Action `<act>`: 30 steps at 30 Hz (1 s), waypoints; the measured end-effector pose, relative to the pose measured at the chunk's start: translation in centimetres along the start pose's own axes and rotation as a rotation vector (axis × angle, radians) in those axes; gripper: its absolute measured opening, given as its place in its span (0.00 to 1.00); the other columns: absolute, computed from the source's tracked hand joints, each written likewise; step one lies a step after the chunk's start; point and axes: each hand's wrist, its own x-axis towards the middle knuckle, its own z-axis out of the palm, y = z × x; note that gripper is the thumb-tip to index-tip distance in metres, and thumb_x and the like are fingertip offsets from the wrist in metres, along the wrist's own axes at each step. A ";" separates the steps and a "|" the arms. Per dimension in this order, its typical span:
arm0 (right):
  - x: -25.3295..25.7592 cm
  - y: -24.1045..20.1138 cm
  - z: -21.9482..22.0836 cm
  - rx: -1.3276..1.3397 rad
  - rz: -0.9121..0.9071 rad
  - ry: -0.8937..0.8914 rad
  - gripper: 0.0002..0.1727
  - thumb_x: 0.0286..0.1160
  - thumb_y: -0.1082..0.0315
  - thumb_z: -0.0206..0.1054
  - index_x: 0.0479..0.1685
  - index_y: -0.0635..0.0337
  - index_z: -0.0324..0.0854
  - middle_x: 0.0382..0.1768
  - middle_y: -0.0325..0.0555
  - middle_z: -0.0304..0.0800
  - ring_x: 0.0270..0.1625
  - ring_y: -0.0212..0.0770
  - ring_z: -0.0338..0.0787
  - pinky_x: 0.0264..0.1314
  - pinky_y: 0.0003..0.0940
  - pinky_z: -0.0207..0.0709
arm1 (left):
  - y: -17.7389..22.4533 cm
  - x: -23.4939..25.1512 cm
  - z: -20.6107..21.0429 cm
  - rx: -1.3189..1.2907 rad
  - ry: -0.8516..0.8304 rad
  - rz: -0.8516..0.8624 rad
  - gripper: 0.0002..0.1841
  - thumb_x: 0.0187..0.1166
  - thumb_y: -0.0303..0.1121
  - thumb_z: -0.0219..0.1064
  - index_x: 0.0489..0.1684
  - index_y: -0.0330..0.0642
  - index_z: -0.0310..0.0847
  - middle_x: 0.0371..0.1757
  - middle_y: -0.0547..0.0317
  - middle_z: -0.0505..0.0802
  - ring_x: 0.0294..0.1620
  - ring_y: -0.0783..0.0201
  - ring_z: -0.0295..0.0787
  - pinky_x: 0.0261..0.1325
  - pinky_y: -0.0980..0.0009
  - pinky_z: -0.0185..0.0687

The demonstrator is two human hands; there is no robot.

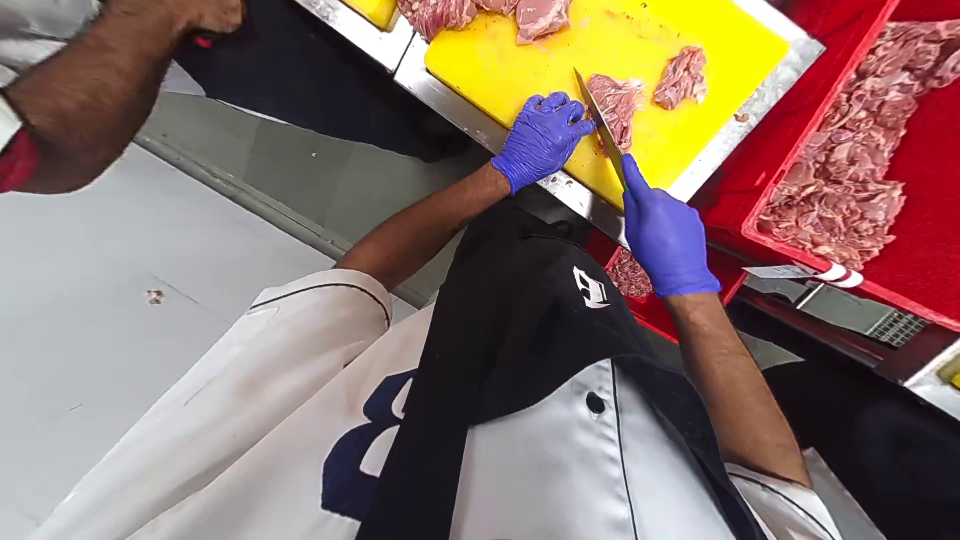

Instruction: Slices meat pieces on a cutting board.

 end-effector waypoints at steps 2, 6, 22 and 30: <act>0.8 -0.5 0.5 0.016 -0.010 0.023 0.32 0.91 0.61 0.49 0.95 0.31 0.55 0.37 0.60 0.89 0.36 0.65 0.90 0.32 0.63 0.79 | 0.0 0.1 0.0 -0.003 -0.010 0.007 0.16 0.88 0.37 0.55 0.58 0.59 0.92 0.61 0.58 0.94 0.72 0.49 0.83 0.67 0.47 0.76; -2.3 0.9 -0.1 0.029 0.020 -0.027 0.31 0.93 0.58 0.47 0.94 0.29 0.55 0.38 0.60 0.90 0.37 0.65 0.91 0.35 0.66 0.80 | -0.4 0.2 -0.5 0.015 -0.039 0.040 0.17 0.88 0.38 0.54 0.60 0.59 0.91 0.61 0.58 0.94 0.73 0.48 0.83 0.66 0.47 0.76; -13.8 3.0 -1.3 0.402 0.207 0.055 0.28 0.90 0.57 0.53 0.90 0.40 0.66 0.45 0.51 0.95 0.35 0.41 0.90 0.41 0.46 0.83 | 0.8 4.5 -1.8 -0.048 -0.278 -0.250 0.14 0.75 0.42 0.62 0.45 0.46 0.91 0.50 0.51 0.95 0.60 0.47 0.92 0.58 0.44 0.84; -16.9 2.2 1.1 0.649 0.420 0.243 0.28 0.92 0.54 0.51 0.91 0.35 0.64 0.35 0.43 0.90 0.25 0.35 0.84 0.30 0.39 0.82 | -3.7 4.5 -6.6 -0.695 -0.323 -0.166 0.10 0.74 0.34 0.72 0.43 0.38 0.92 0.40 0.57 0.96 0.40 0.66 0.93 0.50 0.62 0.91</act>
